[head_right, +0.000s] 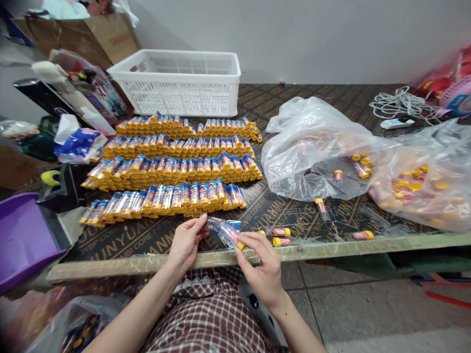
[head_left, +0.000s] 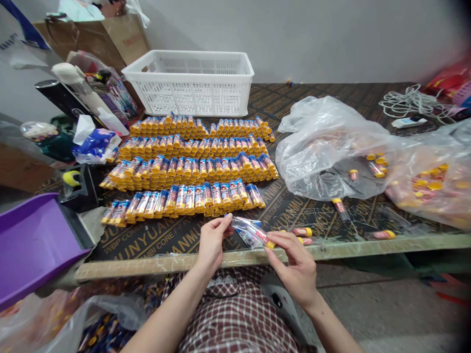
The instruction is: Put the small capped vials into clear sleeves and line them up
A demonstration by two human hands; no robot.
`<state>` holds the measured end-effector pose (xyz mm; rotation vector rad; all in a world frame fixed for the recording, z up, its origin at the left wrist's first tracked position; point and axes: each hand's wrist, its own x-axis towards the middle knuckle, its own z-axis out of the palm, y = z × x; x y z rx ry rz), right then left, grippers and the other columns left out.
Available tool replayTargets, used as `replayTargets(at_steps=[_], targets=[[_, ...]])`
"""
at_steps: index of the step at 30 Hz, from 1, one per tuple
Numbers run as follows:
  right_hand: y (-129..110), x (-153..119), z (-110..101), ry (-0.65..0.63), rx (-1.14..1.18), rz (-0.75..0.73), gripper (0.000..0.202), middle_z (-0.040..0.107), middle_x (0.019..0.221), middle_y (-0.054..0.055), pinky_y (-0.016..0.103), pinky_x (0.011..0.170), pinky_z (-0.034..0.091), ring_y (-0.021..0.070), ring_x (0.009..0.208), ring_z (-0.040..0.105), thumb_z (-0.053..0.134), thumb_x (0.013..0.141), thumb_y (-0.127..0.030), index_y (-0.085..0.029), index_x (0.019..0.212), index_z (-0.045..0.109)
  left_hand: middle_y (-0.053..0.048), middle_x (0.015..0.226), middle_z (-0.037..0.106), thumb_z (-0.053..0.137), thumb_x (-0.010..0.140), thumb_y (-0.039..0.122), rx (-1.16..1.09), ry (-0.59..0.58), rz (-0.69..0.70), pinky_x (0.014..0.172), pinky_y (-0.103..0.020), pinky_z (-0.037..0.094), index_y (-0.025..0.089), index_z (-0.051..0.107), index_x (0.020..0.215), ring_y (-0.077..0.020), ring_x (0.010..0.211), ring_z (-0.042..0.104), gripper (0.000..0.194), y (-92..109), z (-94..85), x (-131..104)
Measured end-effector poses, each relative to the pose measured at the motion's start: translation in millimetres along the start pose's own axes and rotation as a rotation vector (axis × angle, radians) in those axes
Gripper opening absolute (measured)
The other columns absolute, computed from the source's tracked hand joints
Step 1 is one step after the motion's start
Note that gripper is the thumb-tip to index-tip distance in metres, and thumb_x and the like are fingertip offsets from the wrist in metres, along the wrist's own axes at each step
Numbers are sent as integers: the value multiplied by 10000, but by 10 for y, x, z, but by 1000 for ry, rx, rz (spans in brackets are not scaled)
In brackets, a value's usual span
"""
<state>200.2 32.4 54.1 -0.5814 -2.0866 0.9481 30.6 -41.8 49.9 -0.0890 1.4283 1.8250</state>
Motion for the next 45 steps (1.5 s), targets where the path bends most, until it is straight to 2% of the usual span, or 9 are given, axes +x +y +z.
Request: replayTargets(at_steps=[3, 6, 9, 12, 16, 21, 25, 39, 45], targets=[[1, -17, 18, -93, 46, 22, 324, 624, 1073, 51, 358, 884, 487, 188, 1009, 591, 597, 822, -98, -265, 1099, 619, 6, 628, 646, 803, 583, 388, -5, -74, 56, 568, -195, 485, 114, 676, 674, -80, 574, 568, 315, -8, 36, -37], [27, -37, 8, -167, 69, 31, 330, 612, 1123, 53, 364, 907, 475, 185, 1031, 585, 535, 861, -101, -276, 1126, 621, 8, 675, 666, 822, 562, 312, -77, -158, 26, 614, -234, 516, 133, 651, 789, -100, 603, 599, 337, 8, 82, -88], [94, -47, 13, -156, 90, 36, 305, 619, 1061, 51, 346, 843, 497, 184, 980, 592, 549, 848, -97, -272, 1080, 643, -5, 696, 684, 852, 502, 267, -117, -198, -37, 611, -248, 513, 138, 620, 869, -111, 585, 617, 453, 33, 105, -109], [162, -42, 51, -123, 96, 19, 348, 599, 1010, 54, 344, 777, 514, 187, 915, 591, 604, 803, -96, -267, 1106, 628, -38, 718, 693, 863, 479, 287, -89, -270, -111, 624, -252, 502, 109, 638, 835, -122, 601, 630, 457, 46, 100, -129], [165, -11, 83, -71, 10, -11, 570, 533, 1178, 85, 432, 879, 489, 228, 1015, 567, 632, 751, -112, -275, 1283, 505, -61, 750, 698, 864, 477, 320, 0, -376, -211, 632, -245, 489, 87, 681, 807, -123, 620, 631, 443, 48, 90, -224], [96, 78, 69, -240, 135, -11, 789, 297, 1471, 104, 479, 986, 458, 290, 1265, 443, 561, 690, -93, -276, 1411, 299, -43, 670, 670, 822, 558, 387, 92, -409, -239, 582, -238, 488, 92, 676, 723, -114, 568, 605, 369, 52, 78, -299], [63, 100, 60, -340, 246, 5, 820, 391, 1418, 95, 443, 1035, 436, 263, 1285, 438, 518, 667, -68, -270, 1419, 263, -45, 663, 667, 818, 568, 384, 128, -446, -274, 565, -236, 480, 99, 681, 708, -117, 562, 601, 346, 53, 94, -343], [69, 72, 96, -284, 386, 31, 876, 448, 1359, 98, 441, 1035, 429, 246, 1222, 500, 503, 618, -19, -272, 1417, 247, -44, 665, 659, 816, 578, 372, 133, -447, -291, 576, -239, 484, 103, 686, 749, -111, 558, 591, 344, 70, 112, -403], [10, 82, 76, -306, 336, 19, 819, 441, 1369, 110, 431, 1017, 445, 245, 1220, 506, 533, 695, -76, -279, 1422, 215, -41, 653, 662, 815, 572, 380, 113, -445, -291, 558, -229, 480, 104, 676, 735, -110, 545, 592, 349, 63, 126, -435]])
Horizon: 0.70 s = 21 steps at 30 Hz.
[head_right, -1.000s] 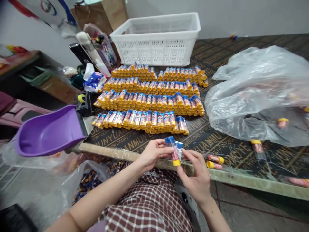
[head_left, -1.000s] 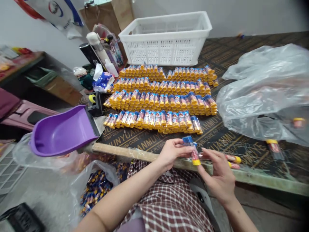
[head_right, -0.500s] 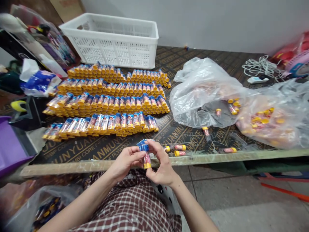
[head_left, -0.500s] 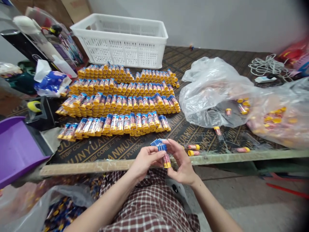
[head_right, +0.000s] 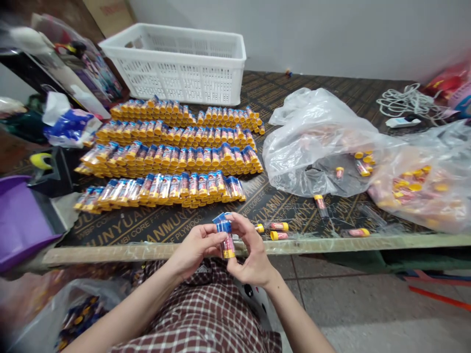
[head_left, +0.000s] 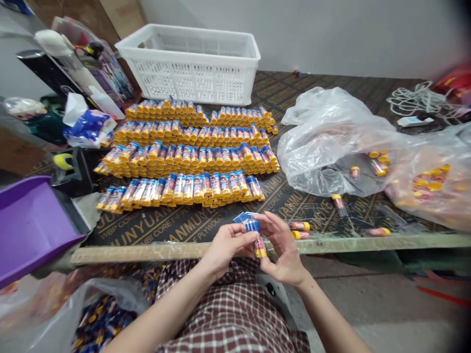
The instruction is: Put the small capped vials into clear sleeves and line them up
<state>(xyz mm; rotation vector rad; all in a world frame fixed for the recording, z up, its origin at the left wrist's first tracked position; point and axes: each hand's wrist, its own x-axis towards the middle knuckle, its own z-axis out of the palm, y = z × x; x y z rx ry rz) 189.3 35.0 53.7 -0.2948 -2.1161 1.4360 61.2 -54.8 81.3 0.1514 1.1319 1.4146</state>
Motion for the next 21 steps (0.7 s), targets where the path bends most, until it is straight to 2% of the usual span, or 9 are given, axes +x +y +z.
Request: replayTargets(at_steps=[3, 6, 8, 11, 13, 14, 16, 19, 21], targets=[[1, 34, -130, -74, -145, 88, 848, 354, 1442, 121, 425, 979, 474, 266, 1232, 491, 630, 737, -203, -283, 1446, 172, -44, 625, 670, 810, 562, 397, 62, 45, 76, 551, -237, 474, 120, 660, 688, -116, 520, 587, 339, 104, -51, -28], [173, 73, -367, -3, -412, 133, 763, 407, 1399, 110, 453, 976, 459, 289, 1223, 482, 664, 756, -368, -266, 1417, 297, -54, 608, 681, 802, 570, 372, 269, 194, 282, 547, -244, 463, 142, 647, 660, -138, 527, 600, 292, 403, -259, -87], [358, 73, -527, 39, -569, 129, 606, 508, 1294, 105, 474, 985, 437, 297, 1178, 512, 632, 779, -444, -252, 1325, 452, -55, 620, 686, 790, 580, 370, 438, 383, 452, 548, -255, 458, 154, 653, 690, -157, 548, 612, 279, 686, -495, -150], [610, 17, -691, 46, -703, 69, 472, 597, 1133, 112, 476, 912, 472, 302, 1054, 579, 575, 788, -542, -231, 1141, 611, -33, 603, 663, 765, 591, 412, 771, 758, 631, 559, -257, 434, 161, 676, 747, -166, 572, 607, 308, 1105, -934, -232], [712, -36, -730, 48, -736, 45, 452, 613, 1097, 112, 475, 886, 482, 299, 1019, 596, 547, 798, -560, -224, 1086, 639, -31, 579, 644, 739, 608, 441, 1076, 948, 614, 565, -264, 404, 163, 692, 733, -171, 568, 589, 308, 1310, -1212, -242], [741, -58, -731, 49, -742, 41, 447, 616, 1093, 110, 474, 885, 481, 297, 1018, 597, 541, 802, -558, -223, 1080, 642, -36, 572, 639, 722, 620, 453, 1192, 995, 578, 568, -268, 393, 163, 697, 723, -178, 571, 586, 309, 1381, -1326, -232], [758, -86, -715, 58, -742, 51, 436, 616, 1101, 106, 473, 888, 479, 294, 1028, 594, 542, 806, -548, -224, 1079, 643, -52, 572, 641, 688, 649, 477, 1358, 1008, 483, 573, -276, 378, 165, 707, 718, -196, 585, 590, 320, 1465, -1481, -197], [708, -92, -701, 66, -728, 82, 392, 608, 1121, 105, 462, 895, 475, 283, 1042, 586, 557, 816, -499, -225, 1083, 644, -70, 588, 654, 639, 699, 505, 1467, 995, 431, 585, -283, 372, 168, 716, 730, -216, 617, 599, 347, 1472, -1501, -159], [651, -84, -722, 73, -719, 95, 352, 612, 1102, 100, 445, 886, 479, 269, 1033, 584, 574, 818, -455, -227, 1076, 648, -63, 607, 658, 612, 732, 510, 1445, 1071, 532, 598, -278, 373, 169, 714, 753, -206, 622, 593, 357, 1409, -1382, -159]])
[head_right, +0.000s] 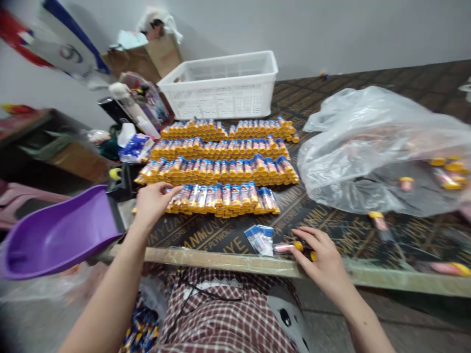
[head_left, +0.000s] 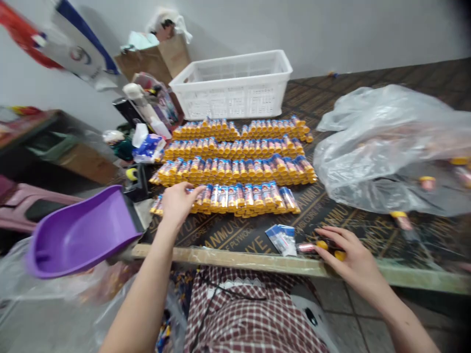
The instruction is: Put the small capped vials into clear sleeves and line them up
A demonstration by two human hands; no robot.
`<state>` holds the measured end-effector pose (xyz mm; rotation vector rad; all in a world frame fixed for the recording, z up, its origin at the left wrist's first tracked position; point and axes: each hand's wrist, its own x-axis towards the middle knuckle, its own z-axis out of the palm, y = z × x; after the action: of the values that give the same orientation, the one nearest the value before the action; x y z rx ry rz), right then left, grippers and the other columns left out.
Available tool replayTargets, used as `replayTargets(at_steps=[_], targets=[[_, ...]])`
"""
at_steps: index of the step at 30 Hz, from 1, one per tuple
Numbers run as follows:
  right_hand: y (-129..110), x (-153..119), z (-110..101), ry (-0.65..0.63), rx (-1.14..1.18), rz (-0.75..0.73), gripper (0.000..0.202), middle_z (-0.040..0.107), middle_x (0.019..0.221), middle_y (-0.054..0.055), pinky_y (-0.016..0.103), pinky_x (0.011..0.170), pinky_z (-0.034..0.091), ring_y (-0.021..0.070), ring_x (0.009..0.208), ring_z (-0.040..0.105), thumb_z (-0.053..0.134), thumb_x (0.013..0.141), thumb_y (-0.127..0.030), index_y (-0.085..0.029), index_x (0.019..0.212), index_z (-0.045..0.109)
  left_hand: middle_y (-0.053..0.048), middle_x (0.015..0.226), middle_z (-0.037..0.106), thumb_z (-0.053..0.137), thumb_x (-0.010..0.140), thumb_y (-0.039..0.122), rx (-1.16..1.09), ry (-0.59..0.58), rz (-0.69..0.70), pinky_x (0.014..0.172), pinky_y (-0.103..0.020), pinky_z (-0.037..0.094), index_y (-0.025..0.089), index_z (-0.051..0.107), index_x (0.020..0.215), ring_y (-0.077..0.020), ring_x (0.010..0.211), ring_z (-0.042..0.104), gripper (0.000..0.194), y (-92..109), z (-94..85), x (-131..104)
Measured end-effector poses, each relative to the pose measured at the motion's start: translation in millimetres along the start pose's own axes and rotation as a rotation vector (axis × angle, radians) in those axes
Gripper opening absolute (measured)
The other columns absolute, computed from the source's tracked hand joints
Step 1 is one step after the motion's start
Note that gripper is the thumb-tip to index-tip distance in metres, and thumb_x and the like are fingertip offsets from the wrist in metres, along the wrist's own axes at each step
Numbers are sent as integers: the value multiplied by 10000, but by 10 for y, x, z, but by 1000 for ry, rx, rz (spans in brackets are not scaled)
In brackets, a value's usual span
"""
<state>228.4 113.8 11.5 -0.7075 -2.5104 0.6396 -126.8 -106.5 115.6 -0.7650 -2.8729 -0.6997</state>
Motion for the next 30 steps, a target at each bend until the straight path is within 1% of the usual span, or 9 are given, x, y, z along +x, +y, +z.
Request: replayTargets(at_steps=[2, 4, 8, 10, 13, 16, 20, 26, 30], targets=[[-16, 13, -66, -2, -8, 8, 317, 621, 1060, 91, 429, 862, 486, 256, 1005, 583, 595, 812, -420, -233, 1061, 656, -38, 617, 651, 599, 756, 496, -107, 149, -3, 601, -263, 376, 175, 706, 783, -178, 600, 574, 339, 167, 31, -162], [-26, 33, -124, -27, -23, 13, 295, 628, 1020, 86, 425, 837, 488, 251, 975, 580, 619, 803, -397, -236, 1045, 665, -15, 606, 640, 598, 771, 463, -292, 140, 28, 579, -248, 374, 185, 698, 775, -155, 565, 548, 296, 371, 132, -393], [-78, 84, -174, -130, -50, 0, 258, 632, 993, 84, 443, 815, 466, 256, 957, 569, 636, 804, -389, -245, 1012, 684, -35, 675, 689, 640, 753, 359, -595, -440, 190, 601, -256, 399, 210, 714, 729, -174, 610, 592, 168, 761, 586, -905], [-116, 106, -169, -189, -76, -18, 239, 623, 1032, 87, 461, 825, 443, 271, 999, 553, 639, 804, -387, -268, 1006, 688, -39, 655, 671, 673, 729, 361, -525, -518, 207, 598, -270, 379, 214, 718, 774, -187, 605, 582, 160, 880, 841, -1072], [-151, 124, -151, -268, -99, -21, 177, 615, 1079, 84, 479, 830, 419, 291, 1050, 532, 643, 803, -366, -293, 955, 698, -28, 642, 639, 691, 719, 343, -357, -513, 195, 593, -269, 337, 219, 685, 739, -187, 611, 565, 126, 953, 1069, -1169], [-154, 126, -138, -256, -70, 2, 138, 619, 1097, 83, 479, 841, 414, 292, 1074, 529, 625, 819, -354, -274, 914, 687, -30, 688, 642, 664, 747, 285, -289, -517, 203, 598, -266, 325, 212, 640, 685, -182, 639, 563, 99, 967, 1105, -1166], [-189, 122, -134, -115, 60, 43, 167, 636, 1060, 77, 447, 880, 427, 263, 1058, 552, 607, 834, -346, -235, 956, 634, -40, 731, 662, 627, 783, 248, -303, -527, 230, 643, -272, 353, 203, 627, 679, -185, 684, 580, 113, 971, 1079, -1148], [-363, 104, -129, 19, 248, 221, 186, 652, 907, 47, 308, 696, 485, 178, 774, 607, 602, 839, -345, -204, 960, 609, -44, 734, 680, 605, 799, 208, -338, -520, 278, 658, -272, 365, 207, 641, 729, -184, 687, 598, 79, 968, 1117, -1155], [-429, 89, -97, 100, 300, 251, 188, 641, 890, 45, 303, 685, 490, 176, 767, 604, 644, 807, -340, -207, 938, 633, -19, 678, 642, 603, 795, 211, -323, -508, 307, 627, -265, 355, 202, 611, 717, -166, 633, 567, 79, 957, 1114, -1175]])
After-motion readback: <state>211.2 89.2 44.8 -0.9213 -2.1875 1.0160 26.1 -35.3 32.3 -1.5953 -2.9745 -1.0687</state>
